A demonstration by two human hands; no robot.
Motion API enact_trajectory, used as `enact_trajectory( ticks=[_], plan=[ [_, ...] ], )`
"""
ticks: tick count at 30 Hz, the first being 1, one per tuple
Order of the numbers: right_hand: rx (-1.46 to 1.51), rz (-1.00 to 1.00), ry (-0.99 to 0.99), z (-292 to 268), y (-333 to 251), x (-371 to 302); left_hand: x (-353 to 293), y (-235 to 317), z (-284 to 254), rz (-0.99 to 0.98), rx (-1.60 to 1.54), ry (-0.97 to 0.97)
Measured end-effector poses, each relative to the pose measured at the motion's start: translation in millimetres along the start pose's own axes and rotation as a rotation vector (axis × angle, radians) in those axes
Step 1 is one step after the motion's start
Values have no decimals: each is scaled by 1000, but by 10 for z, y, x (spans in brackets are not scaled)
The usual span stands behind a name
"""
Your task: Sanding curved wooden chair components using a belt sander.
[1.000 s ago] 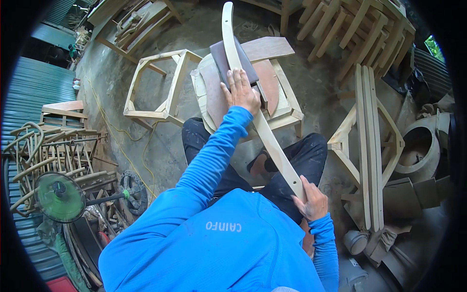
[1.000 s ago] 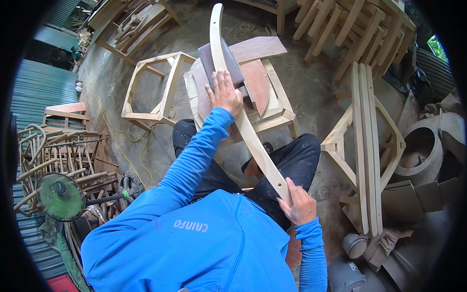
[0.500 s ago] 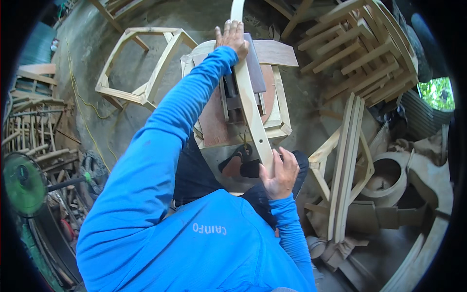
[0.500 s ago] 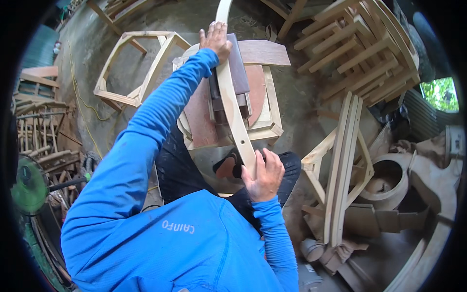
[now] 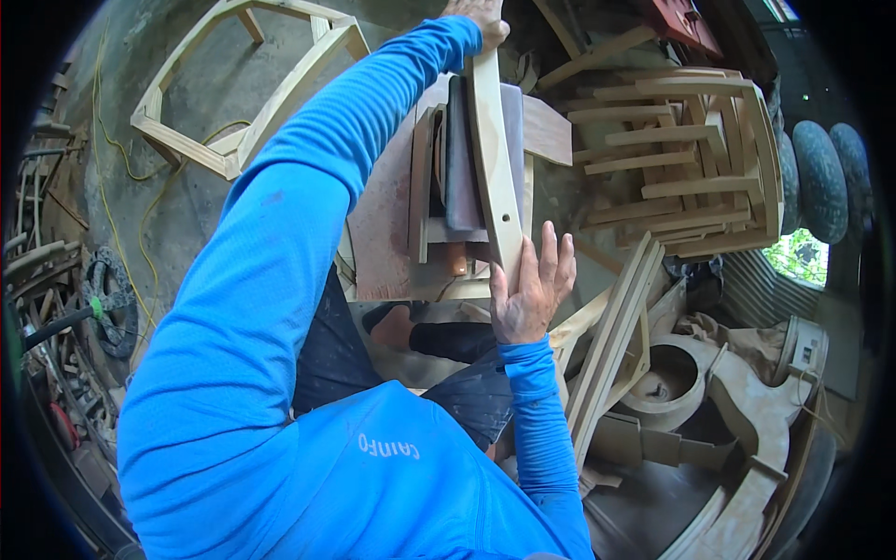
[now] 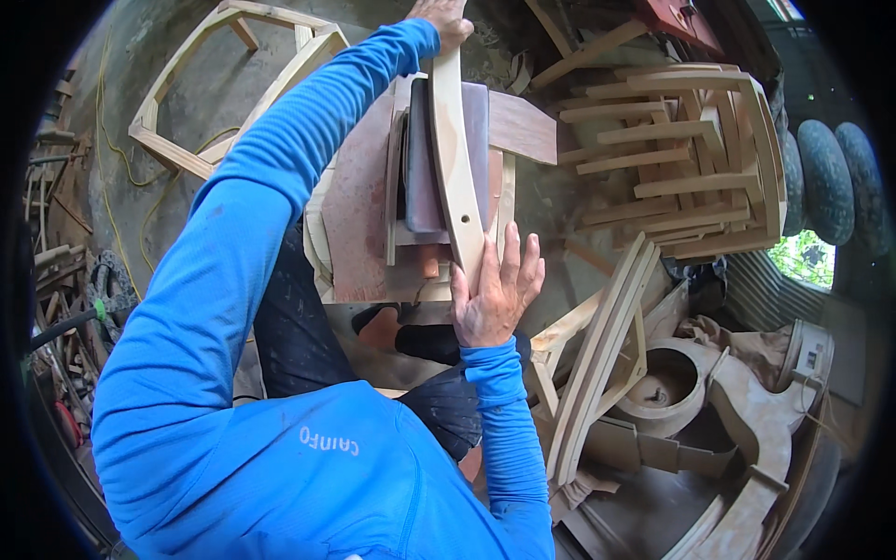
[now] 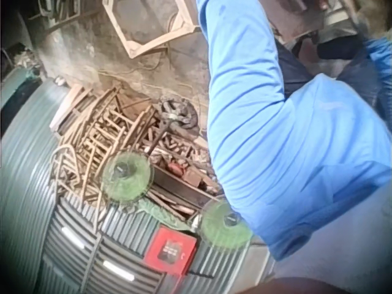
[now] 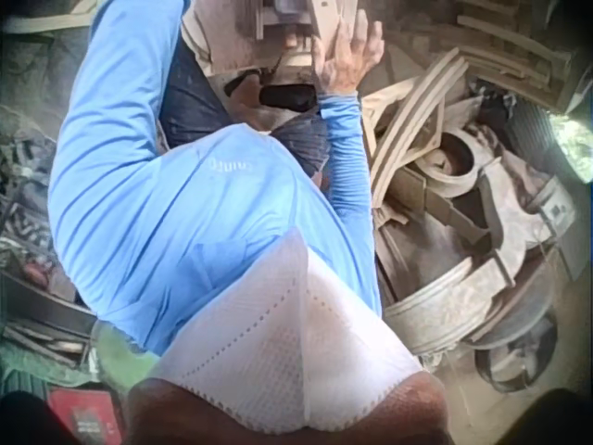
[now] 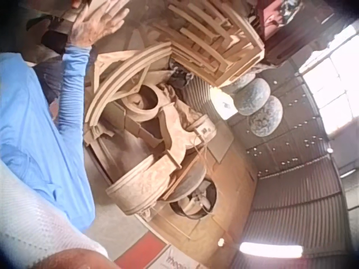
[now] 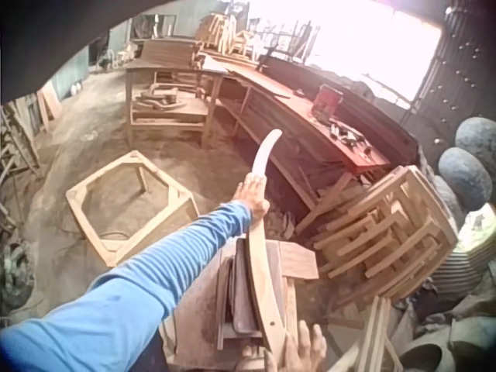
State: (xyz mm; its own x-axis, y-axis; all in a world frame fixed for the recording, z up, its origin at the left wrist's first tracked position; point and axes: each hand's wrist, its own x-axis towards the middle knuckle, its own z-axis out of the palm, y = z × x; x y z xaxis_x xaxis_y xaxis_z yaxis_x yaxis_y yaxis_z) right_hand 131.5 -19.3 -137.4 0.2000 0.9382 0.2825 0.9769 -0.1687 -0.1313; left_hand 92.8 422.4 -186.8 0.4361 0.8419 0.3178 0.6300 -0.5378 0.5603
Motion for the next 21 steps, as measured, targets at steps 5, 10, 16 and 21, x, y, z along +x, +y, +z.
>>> enact_trajectory(
  ticks=[5,10,16,21],
  plan=[
    [45,-31,15,189,-200,461,429,-408,-197,58,63,10],
    [-15,-47,53,391,-320,899,591,-341,-488,-102,-44,-57],
    [-63,-79,93,697,-432,1460,767,-364,-870,-315,56,-141],
    [-73,-41,116,794,-454,1839,1052,-461,-706,-298,-78,-114]
  ],
)
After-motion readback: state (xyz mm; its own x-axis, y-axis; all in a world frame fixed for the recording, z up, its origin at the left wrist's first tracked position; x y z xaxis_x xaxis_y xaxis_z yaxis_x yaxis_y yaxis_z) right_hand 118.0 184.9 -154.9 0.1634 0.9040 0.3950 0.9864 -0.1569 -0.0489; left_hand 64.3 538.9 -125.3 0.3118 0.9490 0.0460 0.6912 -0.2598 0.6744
